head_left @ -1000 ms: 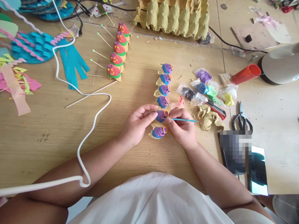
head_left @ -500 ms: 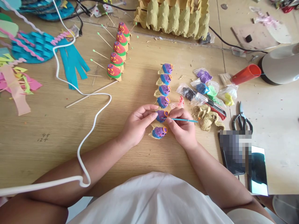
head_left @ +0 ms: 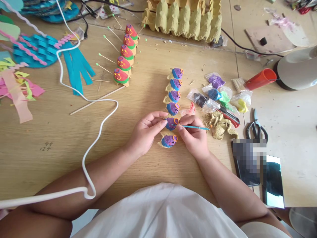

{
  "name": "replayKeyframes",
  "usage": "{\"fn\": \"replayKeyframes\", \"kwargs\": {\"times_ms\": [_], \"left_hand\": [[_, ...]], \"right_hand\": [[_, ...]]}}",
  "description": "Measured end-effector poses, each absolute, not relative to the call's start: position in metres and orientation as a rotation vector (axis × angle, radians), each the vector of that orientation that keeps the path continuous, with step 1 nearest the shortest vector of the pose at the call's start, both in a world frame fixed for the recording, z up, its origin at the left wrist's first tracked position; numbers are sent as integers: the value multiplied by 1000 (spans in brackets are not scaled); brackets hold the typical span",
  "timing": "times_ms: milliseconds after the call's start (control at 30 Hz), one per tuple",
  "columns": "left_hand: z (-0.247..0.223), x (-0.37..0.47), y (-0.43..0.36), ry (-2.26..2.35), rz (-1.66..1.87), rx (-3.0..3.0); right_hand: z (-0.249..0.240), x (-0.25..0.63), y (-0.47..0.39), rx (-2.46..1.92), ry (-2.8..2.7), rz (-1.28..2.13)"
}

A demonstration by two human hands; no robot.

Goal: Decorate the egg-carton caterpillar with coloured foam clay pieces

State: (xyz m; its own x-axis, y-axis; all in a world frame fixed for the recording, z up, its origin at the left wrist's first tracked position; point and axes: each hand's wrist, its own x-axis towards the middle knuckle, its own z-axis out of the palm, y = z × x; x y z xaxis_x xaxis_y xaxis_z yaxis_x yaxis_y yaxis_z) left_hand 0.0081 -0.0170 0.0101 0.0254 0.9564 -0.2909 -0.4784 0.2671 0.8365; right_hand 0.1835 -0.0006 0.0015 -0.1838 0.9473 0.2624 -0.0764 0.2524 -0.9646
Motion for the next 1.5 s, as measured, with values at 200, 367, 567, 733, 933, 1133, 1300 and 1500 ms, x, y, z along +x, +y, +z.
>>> {"fn": "replayKeyframes", "kwargs": {"times_ms": [200, 367, 567, 733, 933, 1133, 1300, 1500], "left_hand": [[10, 8, -17, 999, 1221, 610], [9, 8, -18, 1007, 1224, 608], [8, 8, -17, 989, 1224, 606], [7, 8, -17, 988, 1225, 615], [6, 7, -18, 988, 1224, 628], [5, 7, -18, 985, 1223, 639], [5, 7, -19, 1002, 1216, 651], [7, 8, -18, 1013, 1216, 646]], "right_hand": [[2, 183, -2, -903, -1411, 1183], [3, 183, -2, -917, -1397, 1194], [3, 184, -3, -915, -1389, 1209], [3, 184, -3, -889, -1395, 1218], [3, 183, -3, -915, -1411, 1207], [3, 183, -3, -891, -1423, 1198], [3, 183, -2, -918, -1419, 1198], [4, 182, -3, -951, -1409, 1204]]}}
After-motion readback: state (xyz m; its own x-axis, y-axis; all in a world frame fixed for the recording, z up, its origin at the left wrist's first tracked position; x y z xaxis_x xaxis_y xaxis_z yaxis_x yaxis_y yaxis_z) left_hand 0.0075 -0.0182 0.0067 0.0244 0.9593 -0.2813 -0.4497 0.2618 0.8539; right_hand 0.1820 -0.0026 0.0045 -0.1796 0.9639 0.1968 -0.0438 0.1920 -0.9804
